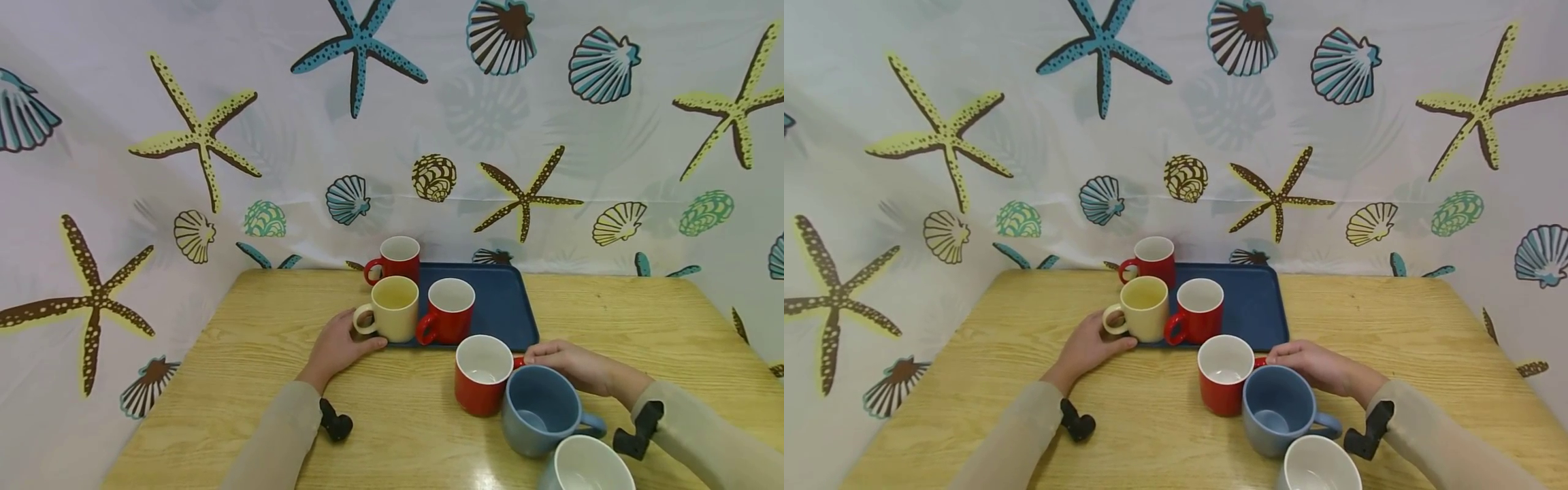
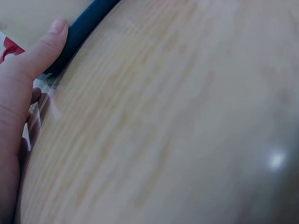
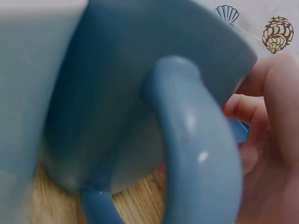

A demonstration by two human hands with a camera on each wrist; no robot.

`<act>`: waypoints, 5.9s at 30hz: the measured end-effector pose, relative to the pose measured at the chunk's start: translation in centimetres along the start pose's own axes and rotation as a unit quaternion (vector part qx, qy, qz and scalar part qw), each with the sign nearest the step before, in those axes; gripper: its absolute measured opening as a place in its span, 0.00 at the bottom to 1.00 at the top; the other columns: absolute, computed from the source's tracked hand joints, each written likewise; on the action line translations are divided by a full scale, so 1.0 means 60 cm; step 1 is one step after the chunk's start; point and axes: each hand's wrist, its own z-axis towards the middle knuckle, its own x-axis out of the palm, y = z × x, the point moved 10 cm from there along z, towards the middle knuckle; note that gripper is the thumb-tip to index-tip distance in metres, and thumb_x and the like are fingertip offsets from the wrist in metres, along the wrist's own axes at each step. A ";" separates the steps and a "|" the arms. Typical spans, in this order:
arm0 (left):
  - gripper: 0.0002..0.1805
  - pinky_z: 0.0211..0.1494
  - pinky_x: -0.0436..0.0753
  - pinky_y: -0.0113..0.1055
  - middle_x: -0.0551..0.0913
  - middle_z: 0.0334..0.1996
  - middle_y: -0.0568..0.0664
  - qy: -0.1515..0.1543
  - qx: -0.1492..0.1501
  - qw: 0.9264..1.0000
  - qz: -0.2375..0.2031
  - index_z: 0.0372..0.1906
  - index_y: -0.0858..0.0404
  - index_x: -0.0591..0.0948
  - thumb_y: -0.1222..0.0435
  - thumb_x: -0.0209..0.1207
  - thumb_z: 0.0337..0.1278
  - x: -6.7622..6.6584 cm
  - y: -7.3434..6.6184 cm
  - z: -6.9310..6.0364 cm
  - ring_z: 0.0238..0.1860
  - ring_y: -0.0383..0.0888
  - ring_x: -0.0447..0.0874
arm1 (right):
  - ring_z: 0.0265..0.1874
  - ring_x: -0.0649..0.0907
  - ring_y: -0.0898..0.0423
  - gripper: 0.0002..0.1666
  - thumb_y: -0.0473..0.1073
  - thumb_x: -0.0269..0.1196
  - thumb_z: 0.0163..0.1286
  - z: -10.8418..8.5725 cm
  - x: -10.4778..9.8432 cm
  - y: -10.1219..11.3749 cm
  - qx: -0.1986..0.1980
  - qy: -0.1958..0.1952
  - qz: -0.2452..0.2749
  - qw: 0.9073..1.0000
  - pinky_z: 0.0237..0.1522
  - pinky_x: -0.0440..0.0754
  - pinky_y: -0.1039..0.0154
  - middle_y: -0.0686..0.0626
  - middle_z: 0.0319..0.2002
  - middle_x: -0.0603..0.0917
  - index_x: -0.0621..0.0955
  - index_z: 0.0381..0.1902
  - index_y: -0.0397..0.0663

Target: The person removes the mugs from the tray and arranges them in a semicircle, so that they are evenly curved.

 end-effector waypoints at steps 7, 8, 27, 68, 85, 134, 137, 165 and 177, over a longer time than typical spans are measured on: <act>0.38 0.56 0.70 0.46 0.78 0.48 0.43 -0.004 0.008 1.000 0.000 0.51 0.49 0.77 0.31 0.61 0.34 0.002 -0.002 0.004 0.52 0.45 0.73 | 0.38 0.76 0.53 0.15 0.41 0.47 0.72 0.001 0.002 -0.005 -0.005 0.015 0.004 1.000 0.44 0.75 0.54 0.51 0.35 0.81 0.81 0.37 0.48; 0.38 0.56 0.70 0.46 0.78 0.48 0.43 -0.006 0.009 1.000 -0.001 0.51 0.50 0.77 0.31 0.61 0.35 0.002 -0.003 0.004 0.52 0.45 0.73 | 0.38 0.76 0.53 0.15 0.40 0.47 0.73 0.002 0.002 -0.006 -0.006 0.017 0.003 1.000 0.44 0.75 0.54 0.51 0.35 0.81 0.81 0.37 0.47; 0.38 0.58 0.69 0.47 0.77 0.51 0.44 0.004 -0.002 1.000 0.001 0.53 0.49 0.76 0.31 0.61 0.35 0.003 -0.003 0.004 0.54 0.46 0.72 | 0.43 0.81 0.44 0.26 0.49 0.39 0.77 -0.033 -0.048 -0.010 -0.008 -0.052 -0.060 0.997 0.47 0.77 0.54 0.37 0.44 0.81 0.64 0.60 0.32; 0.38 0.57 0.70 0.46 0.77 0.51 0.43 0.005 0.004 1.000 -0.018 0.54 0.49 0.76 0.33 0.63 0.36 0.003 -0.010 0.002 0.53 0.45 0.73 | 0.65 0.58 0.34 0.34 0.63 0.59 0.62 -0.004 -0.148 -0.027 -0.030 -0.274 -0.476 0.835 0.57 0.57 0.31 0.39 0.69 0.56 0.73 0.61 0.52; 0.39 0.58 0.69 0.47 0.76 0.53 0.44 0.005 0.003 1.000 -0.017 0.55 0.48 0.76 0.32 0.62 0.35 0.000 -0.012 0.006 0.55 0.46 0.71 | 0.63 0.63 0.37 0.31 0.64 0.58 0.63 0.007 -0.144 -0.037 -0.024 -0.285 -0.508 0.812 0.58 0.59 0.35 0.39 0.66 0.64 0.78 0.55 0.51; 0.34 0.53 0.75 0.48 0.74 0.51 0.66 0.129 -0.274 0.902 -0.307 0.61 0.65 0.70 0.42 0.46 0.64 -0.024 -0.014 -0.024 0.53 0.58 0.75 | 0.60 0.66 0.39 0.27 0.64 0.58 0.62 0.014 -0.141 -0.033 -0.031 -0.312 -0.539 0.782 0.55 0.59 0.34 0.42 0.66 0.66 0.79 0.52 0.55; 0.34 0.49 0.77 0.46 0.75 0.48 0.64 0.134 -0.287 0.896 -0.311 0.57 0.66 0.72 0.41 0.47 0.62 -0.020 -0.015 -0.026 0.49 0.57 0.77 | 0.60 0.66 0.39 0.28 0.65 0.57 0.62 0.013 -0.142 -0.036 -0.029 -0.312 -0.538 0.783 0.55 0.59 0.34 0.42 0.66 0.65 0.79 0.52 0.55; 0.29 0.50 0.77 0.51 0.75 0.44 0.70 0.204 -0.312 0.863 -0.341 0.43 0.67 0.65 0.43 0.51 0.61 -0.016 -0.037 -0.014 0.43 0.59 0.80 | 0.62 0.64 0.39 0.30 0.66 0.56 0.62 0.020 -0.143 -0.041 -0.023 -0.310 -0.526 0.792 0.57 0.56 0.35 0.42 0.67 0.63 0.78 0.53 0.55; 0.27 0.49 0.77 0.51 0.77 0.43 0.70 0.170 -0.285 0.877 -0.346 0.38 0.67 0.66 0.44 0.53 0.59 -0.027 -0.034 -0.021 0.39 0.55 0.83 | 0.62 0.63 0.39 0.30 0.66 0.56 0.62 0.020 -0.140 -0.041 -0.028 -0.309 -0.519 0.796 0.57 0.55 0.34 0.42 0.67 0.63 0.78 0.53 0.54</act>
